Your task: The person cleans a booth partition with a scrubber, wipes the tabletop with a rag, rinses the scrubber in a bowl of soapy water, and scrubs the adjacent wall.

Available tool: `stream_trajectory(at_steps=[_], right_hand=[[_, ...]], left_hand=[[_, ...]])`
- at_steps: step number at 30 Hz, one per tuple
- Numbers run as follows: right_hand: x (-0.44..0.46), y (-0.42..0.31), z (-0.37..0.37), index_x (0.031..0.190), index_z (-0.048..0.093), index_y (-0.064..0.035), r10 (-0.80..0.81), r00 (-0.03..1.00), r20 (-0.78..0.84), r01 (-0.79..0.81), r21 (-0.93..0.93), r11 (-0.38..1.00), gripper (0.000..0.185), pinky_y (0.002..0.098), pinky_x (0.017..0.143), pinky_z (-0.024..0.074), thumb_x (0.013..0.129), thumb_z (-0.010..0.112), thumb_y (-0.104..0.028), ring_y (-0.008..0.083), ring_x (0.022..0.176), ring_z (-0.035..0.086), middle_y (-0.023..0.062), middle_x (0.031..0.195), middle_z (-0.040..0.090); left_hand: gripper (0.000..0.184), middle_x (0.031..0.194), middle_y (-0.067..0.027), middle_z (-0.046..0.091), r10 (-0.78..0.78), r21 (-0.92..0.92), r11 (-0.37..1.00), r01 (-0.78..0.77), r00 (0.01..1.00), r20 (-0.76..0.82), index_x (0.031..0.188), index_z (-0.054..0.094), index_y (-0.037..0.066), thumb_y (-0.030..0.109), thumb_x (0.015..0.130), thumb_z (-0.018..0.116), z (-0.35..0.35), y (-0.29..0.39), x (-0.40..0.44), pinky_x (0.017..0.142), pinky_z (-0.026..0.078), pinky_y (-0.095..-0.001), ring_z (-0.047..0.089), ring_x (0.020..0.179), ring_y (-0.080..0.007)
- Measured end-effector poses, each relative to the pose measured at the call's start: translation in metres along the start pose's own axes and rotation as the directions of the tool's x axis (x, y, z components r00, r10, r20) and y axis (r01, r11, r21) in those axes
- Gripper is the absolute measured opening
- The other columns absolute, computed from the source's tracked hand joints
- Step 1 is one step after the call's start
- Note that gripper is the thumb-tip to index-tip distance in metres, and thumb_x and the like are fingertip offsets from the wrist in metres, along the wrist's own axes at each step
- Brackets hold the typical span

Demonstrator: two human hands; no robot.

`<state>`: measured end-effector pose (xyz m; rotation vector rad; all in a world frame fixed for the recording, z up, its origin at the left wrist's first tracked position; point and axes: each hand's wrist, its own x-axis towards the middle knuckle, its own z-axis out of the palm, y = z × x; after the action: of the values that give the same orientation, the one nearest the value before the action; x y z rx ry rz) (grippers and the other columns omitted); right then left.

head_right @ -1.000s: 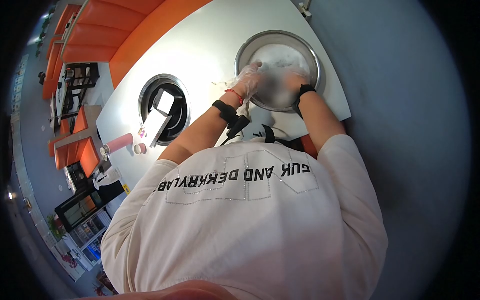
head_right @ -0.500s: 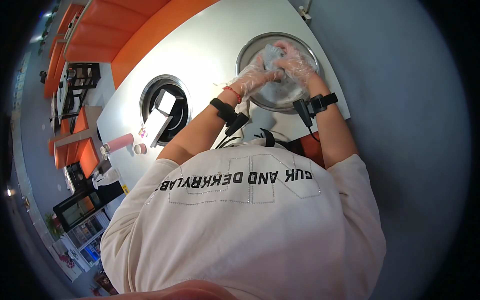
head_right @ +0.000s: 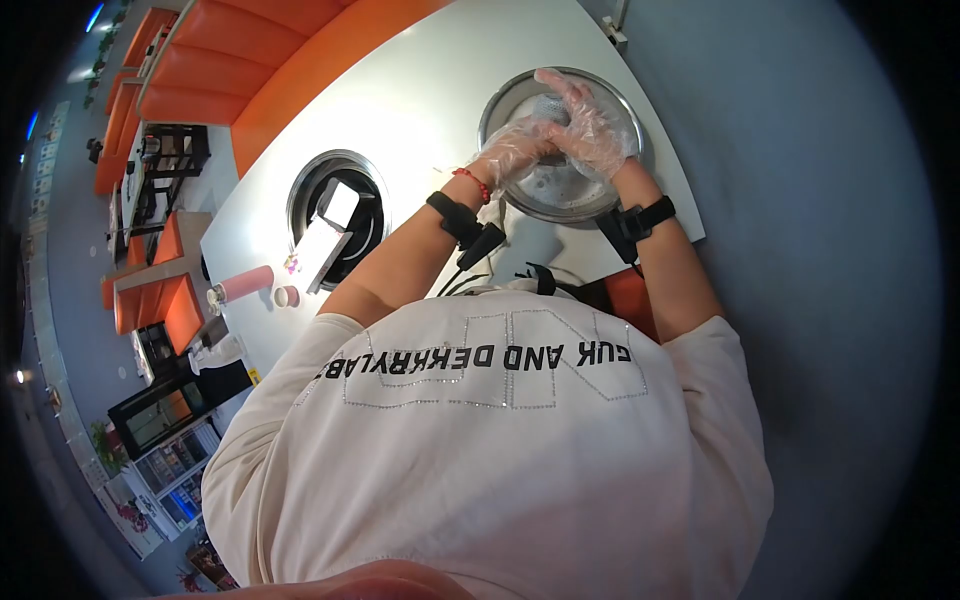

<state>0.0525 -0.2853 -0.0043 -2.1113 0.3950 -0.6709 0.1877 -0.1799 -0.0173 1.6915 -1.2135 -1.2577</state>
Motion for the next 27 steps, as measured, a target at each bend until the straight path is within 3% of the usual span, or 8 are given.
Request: stream_trajectory(at_steps=[3,6,9,12,14,18,24,27], right_hand=[[-0.002,-0.012,0.0,0.137,0.046,-0.024,0.083,0.993,0.087,-0.08,-0.044,0.996,0.056,0.0474,0.104,0.0397,0.085,0.065,-0.022,0.0373,0.121,0.047,0.0172,0.122,0.052],[-0.005,-0.019,-0.003,0.133,0.049,-0.0243,0.156,0.982,0.108,-0.145,-0.108,0.984,0.047,0.0483,0.101,0.0422,0.088,0.062,-0.022,0.0399,0.12,0.047,0.0182,0.123,0.05],[0.001,-0.018,-0.004,0.126,0.051,-0.0174,0.323,0.931,0.169,-0.274,-0.259,0.926,0.038,0.0477,0.096,0.0456,0.09,0.059,-0.026,0.0408,0.117,0.05,0.0184,0.124,0.049],[0.001,0.004,0.007,0.115,0.052,-0.0103,0.124,0.984,0.131,-0.075,-0.328,0.942,0.032,0.0487,0.089,0.0477,0.092,0.056,-0.032,0.0424,0.108,0.055,0.021,0.117,0.055],[0.001,0.012,0.01,0.111,0.052,-0.0077,0.23,0.969,0.091,-0.199,-0.27,0.942,0.032,0.0494,0.087,0.0481,0.093,0.055,-0.034,0.0432,0.103,0.058,0.0227,0.112,0.059],[0.002,0.03,0.022,0.105,0.054,-0.0067,0.345,0.938,-0.018,-0.338,-0.251,0.907,0.031,0.0513,0.083,0.0488,0.095,0.053,-0.036,0.0449,0.097,0.06,0.0254,0.102,0.064],[-0.007,0.066,0.04,0.108,0.059,-0.0098,-0.016,0.994,-0.109,-0.05,-0.573,0.818,0.032,0.0499,0.081,0.051,0.094,0.053,-0.037,0.0436,0.093,0.063,0.0237,0.099,0.066],[-0.006,0.074,0.044,0.115,0.06,-0.0097,0.138,0.986,-0.095,-0.167,-0.502,0.848,0.035,0.0487,0.083,0.051,0.094,0.053,-0.037,0.0422,0.095,0.063,0.0236,0.099,0.066]], left_hand=[[0.031,0.098,-0.016,0.068,0.267,0.265,0.928,-0.261,0.964,0.014,0.097,0.068,-0.003,0.026,0.085,0.064,0.0,0.011,-0.005,0.082,0.048,-0.0329,0.063,0.089,-0.0228],[0.034,0.094,-0.0169,0.068,0.007,0.016,1.0,-0.007,1.0,0.011,0.096,0.068,-0.003,0.029,0.085,0.063,0.002,0.042,-0.019,0.079,0.048,-0.0337,0.063,0.085,-0.0238],[0.036,0.091,-0.0167,0.068,0.054,0.156,0.986,-0.059,0.998,0.035,0.096,0.067,-0.004,0.03,0.085,0.063,0.003,0.035,-0.015,0.078,0.048,-0.0346,0.063,0.082,-0.0241],[0.037,0.087,-0.0172,0.067,-0.013,0.074,0.997,0.014,1.0,-0.015,0.096,0.066,-0.004,0.031,0.084,0.062,0.006,0.045,-0.022,0.077,0.048,-0.0359,0.063,0.08,-0.0251],[0.034,0.087,-0.0189,0.067,-0.016,0.212,0.977,0.014,1.0,0.008,0.093,0.065,-0.004,0.029,0.085,0.061,0.007,0.048,-0.021,0.076,0.048,-0.0376,0.063,0.081,-0.028],[0.037,0.114,-0.0239,0.064,0.15,0.518,0.837,-0.177,0.984,0.094,0.111,0.063,0.001,0.029,0.089,0.053,0.015,0.007,0.011,0.093,0.044,-0.0416,0.059,0.107,-0.0356],[0.025,0.093,-0.022,0.068,0.19,0.784,0.583,-0.211,0.974,0.121,0.091,0.067,0.003,0.021,0.088,0.048,0.021,0.0,0.016,0.082,0.048,-0.0453,0.063,0.091,-0.0382],[0.023,0.089,-0.0201,0.068,0.306,0.625,0.759,-0.185,0.948,-0.091,0.086,0.066,0.004,0.021,0.086,0.05,0.025,0.011,0.009,0.076,0.049,-0.0464,0.064,0.084,-0.0376]])
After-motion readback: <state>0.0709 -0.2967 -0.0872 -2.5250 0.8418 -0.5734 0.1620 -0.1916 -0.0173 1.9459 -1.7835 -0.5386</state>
